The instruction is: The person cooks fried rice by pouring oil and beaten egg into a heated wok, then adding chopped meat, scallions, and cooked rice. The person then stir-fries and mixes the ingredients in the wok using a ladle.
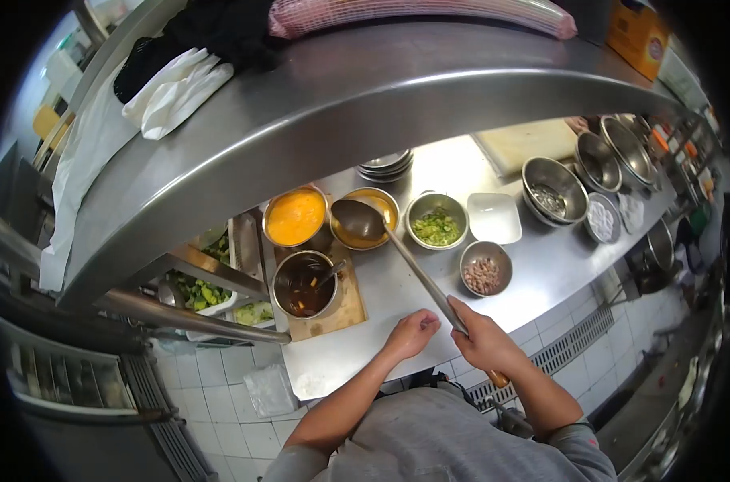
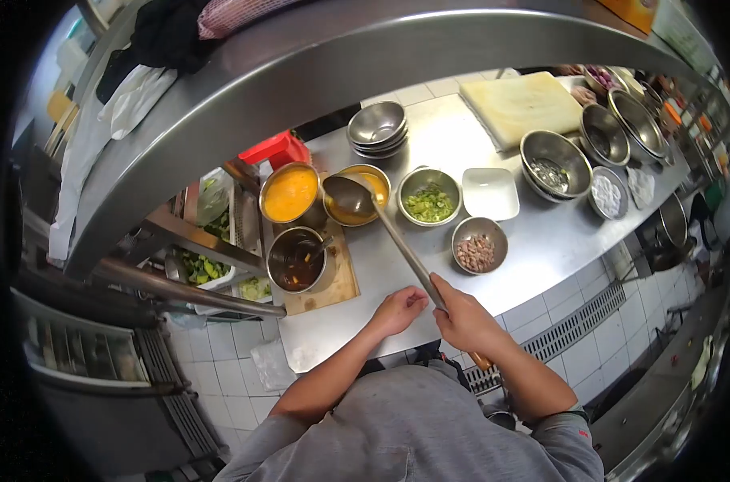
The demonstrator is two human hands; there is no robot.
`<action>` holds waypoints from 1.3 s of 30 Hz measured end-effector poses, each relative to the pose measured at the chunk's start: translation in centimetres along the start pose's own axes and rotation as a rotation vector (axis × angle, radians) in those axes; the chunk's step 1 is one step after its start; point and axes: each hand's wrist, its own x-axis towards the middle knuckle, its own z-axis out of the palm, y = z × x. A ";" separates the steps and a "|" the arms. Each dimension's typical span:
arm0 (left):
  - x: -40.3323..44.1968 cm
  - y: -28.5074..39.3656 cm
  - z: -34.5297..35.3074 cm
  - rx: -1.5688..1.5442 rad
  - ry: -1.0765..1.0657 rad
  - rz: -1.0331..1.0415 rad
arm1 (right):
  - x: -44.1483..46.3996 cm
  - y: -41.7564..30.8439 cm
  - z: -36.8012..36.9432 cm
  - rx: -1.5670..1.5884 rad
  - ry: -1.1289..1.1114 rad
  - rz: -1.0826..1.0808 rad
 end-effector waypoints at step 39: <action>11.6 2.2 5.7 -0.279 0.258 -0.115 | 5.9 -10.0 -11.7 1.004 -0.282 0.509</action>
